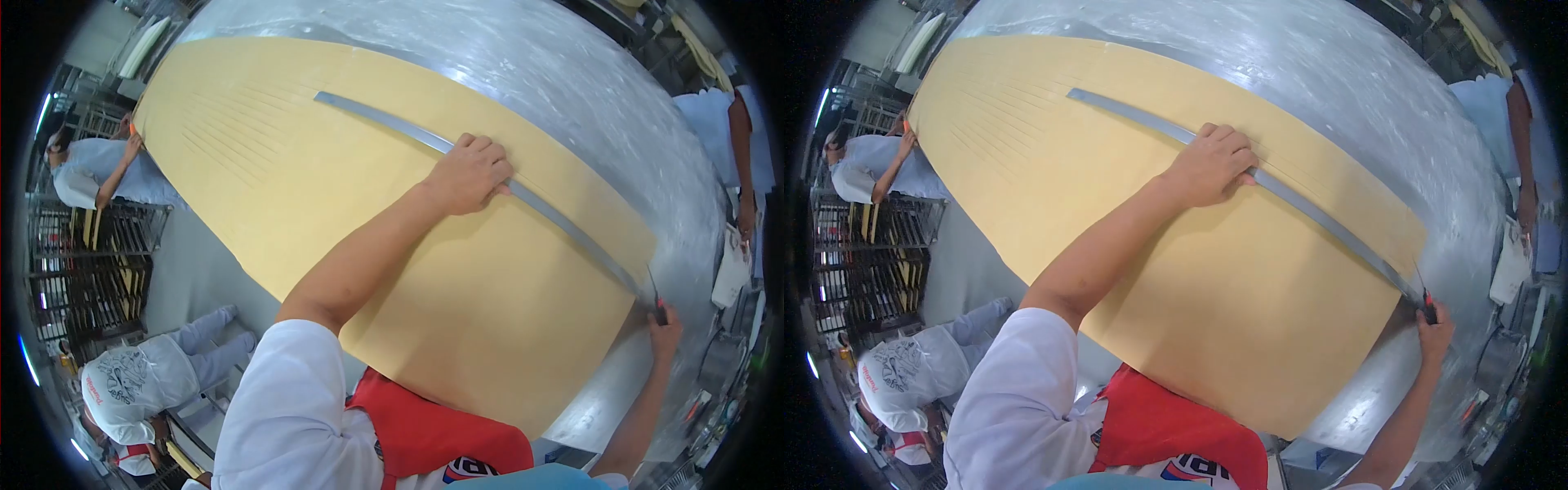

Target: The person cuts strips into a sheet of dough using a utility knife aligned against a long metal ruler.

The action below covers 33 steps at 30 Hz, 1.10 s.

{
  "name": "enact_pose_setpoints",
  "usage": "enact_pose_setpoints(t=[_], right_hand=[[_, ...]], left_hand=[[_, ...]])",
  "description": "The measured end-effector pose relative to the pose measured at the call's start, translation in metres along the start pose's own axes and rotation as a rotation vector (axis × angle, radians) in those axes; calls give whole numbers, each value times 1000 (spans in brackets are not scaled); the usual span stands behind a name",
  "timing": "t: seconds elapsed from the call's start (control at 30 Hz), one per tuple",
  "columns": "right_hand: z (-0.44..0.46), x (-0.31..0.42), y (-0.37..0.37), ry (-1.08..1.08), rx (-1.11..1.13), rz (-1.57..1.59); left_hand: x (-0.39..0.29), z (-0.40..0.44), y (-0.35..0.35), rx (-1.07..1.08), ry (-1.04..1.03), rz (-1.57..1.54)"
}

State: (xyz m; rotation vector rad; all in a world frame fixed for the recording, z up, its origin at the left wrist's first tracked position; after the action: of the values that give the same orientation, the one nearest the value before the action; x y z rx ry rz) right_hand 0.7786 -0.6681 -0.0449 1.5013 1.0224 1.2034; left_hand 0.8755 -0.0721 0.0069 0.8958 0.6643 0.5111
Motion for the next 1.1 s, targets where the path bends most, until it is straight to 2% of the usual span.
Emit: enact_pose_setpoints(t=[0.2, 0.3, 0.37, 0.5, 0.53, 0.7, 0.73, 0.9, 1.1], right_hand=[[2, 5, -1, 154, -89, -48], [-1, 27, 3, 211, -130, -52], [7, 28, -2, 161, -55, 59], [20, 74, 13, 415, -131, 84], [24, 73, 14, 363, -123, 84], [43, 92, 5, 450, -214, 87], [20, 98, 11, 446, -225, 84], [29, 108, 14, 527, -328, 122], [46, 108, 12, 511, -342, 113]], left_hand=[[-5, 1, 0, 12, 88, -9], [-36, 0, 5, -69, 113, 32], [-67, 7, 1, -132, 128, 90], [-86, 21, -34, -122, 153, 164], [-91, 27, -35, -88, 183, 248], [-81, 39, -49, -57, 297, 433], [-93, 25, -38, -59, 324, 486], [-95, 30, -45, -37, 352, 511], [-92, 33, -56, 76, 345, 484]])
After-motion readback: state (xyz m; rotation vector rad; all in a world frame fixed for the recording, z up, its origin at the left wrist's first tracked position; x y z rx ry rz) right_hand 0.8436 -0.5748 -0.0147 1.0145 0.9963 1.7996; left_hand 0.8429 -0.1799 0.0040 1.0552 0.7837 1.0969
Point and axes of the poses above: each hand's wrist, its own z-axis towards the middle knuckle, its own y-axis out of the back of the hand, x = y × z, the point moved 10 cm from there along z, towards the middle knuckle, and after that the axes turned 2 degrees about -z, right-handed, at the moved point
